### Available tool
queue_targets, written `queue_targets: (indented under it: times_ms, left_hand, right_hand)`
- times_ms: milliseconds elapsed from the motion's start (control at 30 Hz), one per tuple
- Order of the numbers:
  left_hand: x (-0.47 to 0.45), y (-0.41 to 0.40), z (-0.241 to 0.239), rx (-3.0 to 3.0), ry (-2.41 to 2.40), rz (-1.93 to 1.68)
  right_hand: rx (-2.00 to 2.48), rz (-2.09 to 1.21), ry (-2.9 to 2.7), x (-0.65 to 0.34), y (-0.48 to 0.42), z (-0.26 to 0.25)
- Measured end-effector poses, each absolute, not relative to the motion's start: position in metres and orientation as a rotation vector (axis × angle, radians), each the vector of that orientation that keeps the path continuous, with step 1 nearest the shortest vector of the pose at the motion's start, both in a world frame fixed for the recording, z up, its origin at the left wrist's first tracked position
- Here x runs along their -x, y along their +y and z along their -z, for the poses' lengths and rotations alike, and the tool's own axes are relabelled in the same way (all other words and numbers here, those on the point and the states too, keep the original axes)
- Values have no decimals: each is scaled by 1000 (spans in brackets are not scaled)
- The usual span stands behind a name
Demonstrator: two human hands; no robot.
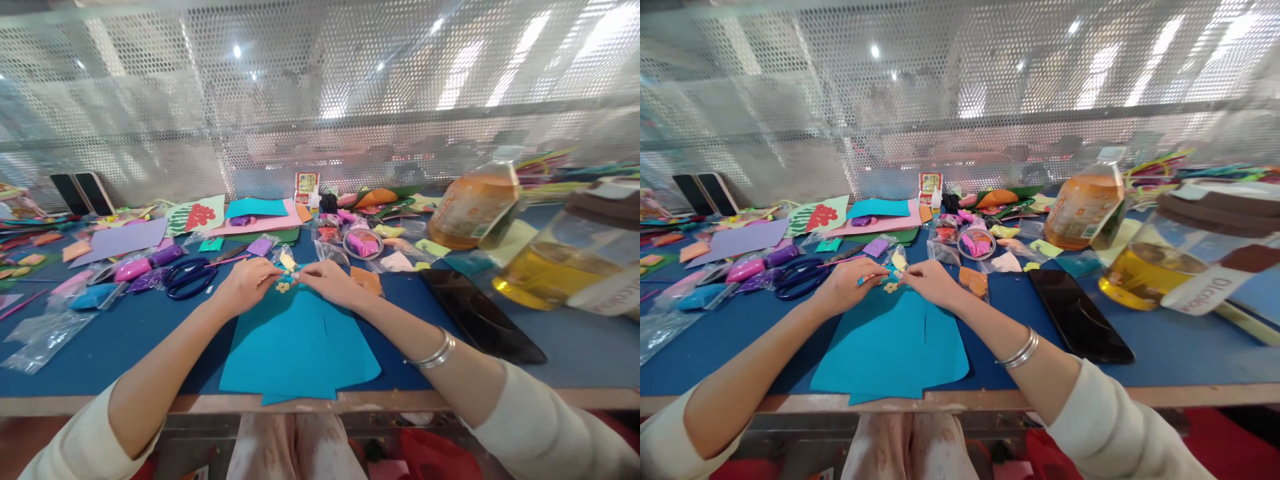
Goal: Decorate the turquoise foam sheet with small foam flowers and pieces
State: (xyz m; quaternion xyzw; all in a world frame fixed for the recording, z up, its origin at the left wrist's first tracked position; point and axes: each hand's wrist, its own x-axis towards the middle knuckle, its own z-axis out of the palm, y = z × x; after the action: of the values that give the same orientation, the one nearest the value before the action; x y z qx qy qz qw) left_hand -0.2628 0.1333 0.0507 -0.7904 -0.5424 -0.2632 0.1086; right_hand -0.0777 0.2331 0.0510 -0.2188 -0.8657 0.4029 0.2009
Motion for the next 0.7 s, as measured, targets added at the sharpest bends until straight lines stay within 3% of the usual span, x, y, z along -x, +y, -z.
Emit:
queue_targets:
  times_ms: [700]
  left_hand:
    - [261,133,-51,2280,-1558,804]
  right_hand:
    - [592,-1106,-2443,77,234,-50]
